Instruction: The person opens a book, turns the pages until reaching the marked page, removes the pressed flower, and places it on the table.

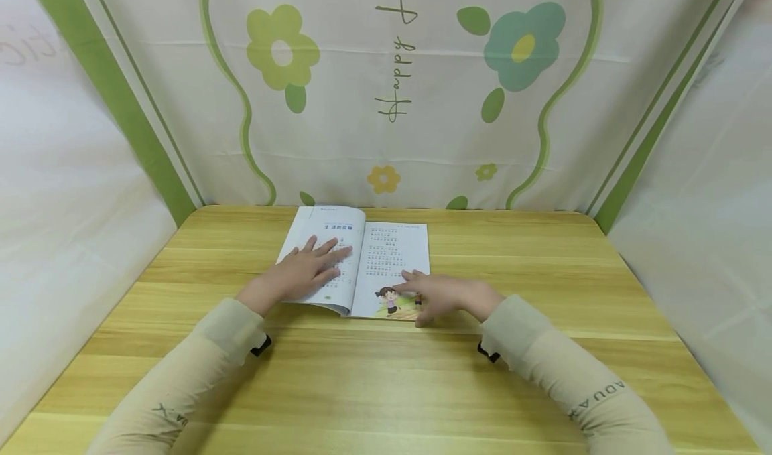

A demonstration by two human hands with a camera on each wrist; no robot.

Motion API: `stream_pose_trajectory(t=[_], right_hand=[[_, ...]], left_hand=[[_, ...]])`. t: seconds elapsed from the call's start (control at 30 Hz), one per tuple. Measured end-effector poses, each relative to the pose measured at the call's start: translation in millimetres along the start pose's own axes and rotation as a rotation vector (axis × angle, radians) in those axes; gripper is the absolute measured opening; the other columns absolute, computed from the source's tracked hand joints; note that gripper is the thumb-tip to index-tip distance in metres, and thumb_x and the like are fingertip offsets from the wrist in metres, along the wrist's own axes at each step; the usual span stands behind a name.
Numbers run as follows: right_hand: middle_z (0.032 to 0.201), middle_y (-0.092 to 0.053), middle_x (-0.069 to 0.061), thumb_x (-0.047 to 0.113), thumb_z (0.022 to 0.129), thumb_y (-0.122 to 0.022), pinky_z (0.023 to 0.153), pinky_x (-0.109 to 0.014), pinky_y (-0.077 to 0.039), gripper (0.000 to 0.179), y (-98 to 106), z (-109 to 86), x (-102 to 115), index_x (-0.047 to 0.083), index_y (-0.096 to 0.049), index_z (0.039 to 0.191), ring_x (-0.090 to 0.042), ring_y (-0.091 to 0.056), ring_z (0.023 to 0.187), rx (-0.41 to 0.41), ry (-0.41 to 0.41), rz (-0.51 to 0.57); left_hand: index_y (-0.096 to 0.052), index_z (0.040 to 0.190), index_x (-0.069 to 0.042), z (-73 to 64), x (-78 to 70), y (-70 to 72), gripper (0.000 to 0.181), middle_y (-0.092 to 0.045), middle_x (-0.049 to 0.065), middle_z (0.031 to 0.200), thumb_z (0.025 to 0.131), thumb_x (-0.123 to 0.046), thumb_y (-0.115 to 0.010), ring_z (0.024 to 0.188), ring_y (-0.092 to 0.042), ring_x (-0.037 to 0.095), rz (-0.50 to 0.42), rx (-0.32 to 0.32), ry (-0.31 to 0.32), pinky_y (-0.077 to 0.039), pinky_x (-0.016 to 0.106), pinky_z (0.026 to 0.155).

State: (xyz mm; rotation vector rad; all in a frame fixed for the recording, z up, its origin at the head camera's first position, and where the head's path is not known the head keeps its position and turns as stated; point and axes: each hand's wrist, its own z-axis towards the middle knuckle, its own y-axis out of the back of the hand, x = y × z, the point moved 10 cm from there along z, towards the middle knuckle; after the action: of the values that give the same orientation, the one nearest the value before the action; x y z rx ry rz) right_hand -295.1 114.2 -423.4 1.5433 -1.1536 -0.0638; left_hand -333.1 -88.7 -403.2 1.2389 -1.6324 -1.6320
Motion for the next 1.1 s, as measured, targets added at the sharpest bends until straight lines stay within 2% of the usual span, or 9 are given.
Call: stream_pose_trajectory(t=[0.07,0.27,0.47,0.57,0.7,0.93,1.1], right_hand=[[0.169,-0.014,-0.020,0.008,0.090,-0.079,0.120,-0.058,-0.020,0.075,0,-0.3,0,0.005,-0.044,0.155,-0.041,-0.010,0.154,0.001,0.002,0.003],[0.169,-0.013,-0.019,0.011,0.091,-0.079,0.121,-0.057,-0.018,0.074,0,-0.3,-3,0.007,-0.044,0.156,-0.040,-0.010,0.155,0.011,-0.003,0.010],[0.169,-0.012,-0.017,0.013,0.092,-0.078,0.122,-0.056,-0.017,0.074,0,-0.4,-4,0.009,-0.043,0.157,-0.038,-0.010,0.155,0.017,0.009,-0.008],[0.169,-0.012,-0.018,0.012,0.091,-0.077,0.121,-0.056,-0.017,0.074,0,-0.7,-4,0.009,-0.042,0.157,-0.038,-0.010,0.155,0.017,0.019,-0.014],[0.169,-0.011,-0.018,0.011,0.091,-0.077,0.121,-0.056,-0.019,0.075,0,-0.8,-4,0.008,-0.042,0.157,-0.038,-0.010,0.155,0.019,0.026,-0.006],[0.170,-0.012,-0.018,0.009,0.089,-0.077,0.120,-0.055,-0.023,0.076,1,-0.4,-5,0.009,-0.042,0.157,-0.037,-0.011,0.155,0.033,0.033,0.008],[0.170,-0.011,-0.015,0.007,0.088,-0.072,0.121,-0.053,-0.021,0.074,3,-1.0,-7,0.011,-0.044,0.156,-0.035,-0.010,0.155,0.052,0.016,0.025]], left_hand=[[-0.030,0.163,-0.036,-0.2,-0.2,-1.5,0.056,-0.012,0.005,0.171,0.110,-0.053,-0.035,0.152,-0.003,0.049,0.008,0.003,-0.012,-0.012,0.070,0.117],[-0.034,0.161,-0.034,1.0,2.2,-1.9,0.058,-0.011,0.006,0.171,0.108,-0.056,-0.036,0.153,-0.001,0.046,0.041,-0.010,-0.013,-0.011,0.069,0.117],[-0.036,0.162,-0.022,-2.3,1.9,-1.0,0.065,-0.013,0.004,0.171,0.107,-0.055,-0.044,0.154,0.001,0.043,0.025,-0.008,-0.012,-0.010,0.069,0.117],[-0.031,0.163,-0.015,-3.6,-0.1,-1.2,0.071,-0.017,0.004,0.170,0.106,-0.054,-0.047,0.154,-0.001,0.042,0.016,-0.001,-0.022,-0.011,0.068,0.118],[-0.026,0.164,-0.012,-4.4,-1.7,-2.2,0.074,-0.025,0.006,0.168,0.106,-0.053,-0.048,0.154,-0.007,0.042,0.019,0.006,-0.030,-0.016,0.065,0.119],[-0.031,0.163,-0.029,-7.0,-3.7,-6.5,0.061,-0.018,0.006,0.170,0.108,-0.048,-0.046,0.150,-0.008,0.053,0.001,0.062,-0.082,-0.021,0.067,0.116],[-0.031,0.163,-0.030,-6.0,1.0,-10.6,0.059,-0.015,0.006,0.171,0.108,-0.049,-0.045,0.150,-0.005,0.053,-0.031,0.091,-0.081,-0.024,0.066,0.116]])
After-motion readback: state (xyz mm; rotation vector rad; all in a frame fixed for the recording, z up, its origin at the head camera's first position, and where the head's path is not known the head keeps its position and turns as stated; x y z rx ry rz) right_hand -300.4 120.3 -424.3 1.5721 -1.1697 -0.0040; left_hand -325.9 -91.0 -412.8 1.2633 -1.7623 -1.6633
